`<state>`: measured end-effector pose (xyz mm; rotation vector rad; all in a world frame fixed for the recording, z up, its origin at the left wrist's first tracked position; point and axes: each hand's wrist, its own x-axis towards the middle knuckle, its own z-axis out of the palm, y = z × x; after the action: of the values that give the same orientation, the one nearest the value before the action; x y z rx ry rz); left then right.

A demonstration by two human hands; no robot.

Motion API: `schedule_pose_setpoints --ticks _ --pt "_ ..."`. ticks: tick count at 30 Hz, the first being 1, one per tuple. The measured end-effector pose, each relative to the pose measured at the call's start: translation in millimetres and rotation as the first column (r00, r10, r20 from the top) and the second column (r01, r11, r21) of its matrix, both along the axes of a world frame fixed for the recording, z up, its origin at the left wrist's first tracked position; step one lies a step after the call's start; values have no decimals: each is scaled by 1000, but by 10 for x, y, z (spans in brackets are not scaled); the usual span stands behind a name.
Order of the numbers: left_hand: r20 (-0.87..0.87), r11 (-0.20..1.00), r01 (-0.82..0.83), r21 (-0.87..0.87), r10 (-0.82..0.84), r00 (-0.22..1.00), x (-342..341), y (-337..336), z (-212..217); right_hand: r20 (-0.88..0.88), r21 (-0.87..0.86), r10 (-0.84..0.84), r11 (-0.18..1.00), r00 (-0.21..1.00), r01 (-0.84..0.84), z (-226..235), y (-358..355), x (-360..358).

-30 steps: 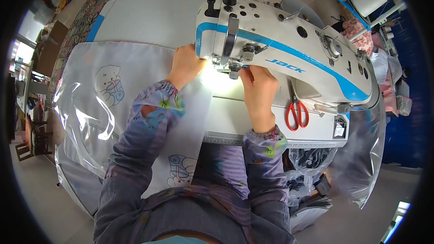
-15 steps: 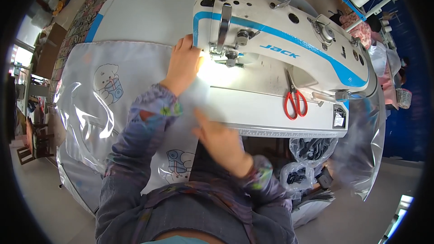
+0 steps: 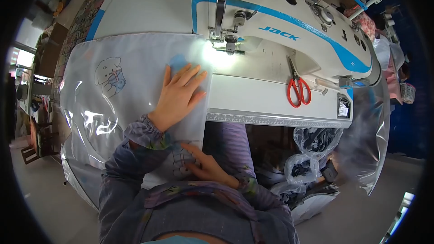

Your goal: Sewing together clear plastic and fabric panels to create bags using an industrial sewing machine.

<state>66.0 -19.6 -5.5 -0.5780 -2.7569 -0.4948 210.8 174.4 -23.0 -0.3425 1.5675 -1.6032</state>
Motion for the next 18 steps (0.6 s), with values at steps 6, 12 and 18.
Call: schedule_pose_setpoints --ticks 6,12,18 --pt "19 999 -32 -14 33 999 -40 101 -9 -21 1 -111 994 994 111 148 -42 -151" --pt "-39 999 -50 21 50 998 -217 134 -42 -66 53 -163 985 984 167 245 -2 -262" --pt "-2 999 -29 17 29 1000 -92 148 61 -145 79 -284 951 948 298 203 6 -436"
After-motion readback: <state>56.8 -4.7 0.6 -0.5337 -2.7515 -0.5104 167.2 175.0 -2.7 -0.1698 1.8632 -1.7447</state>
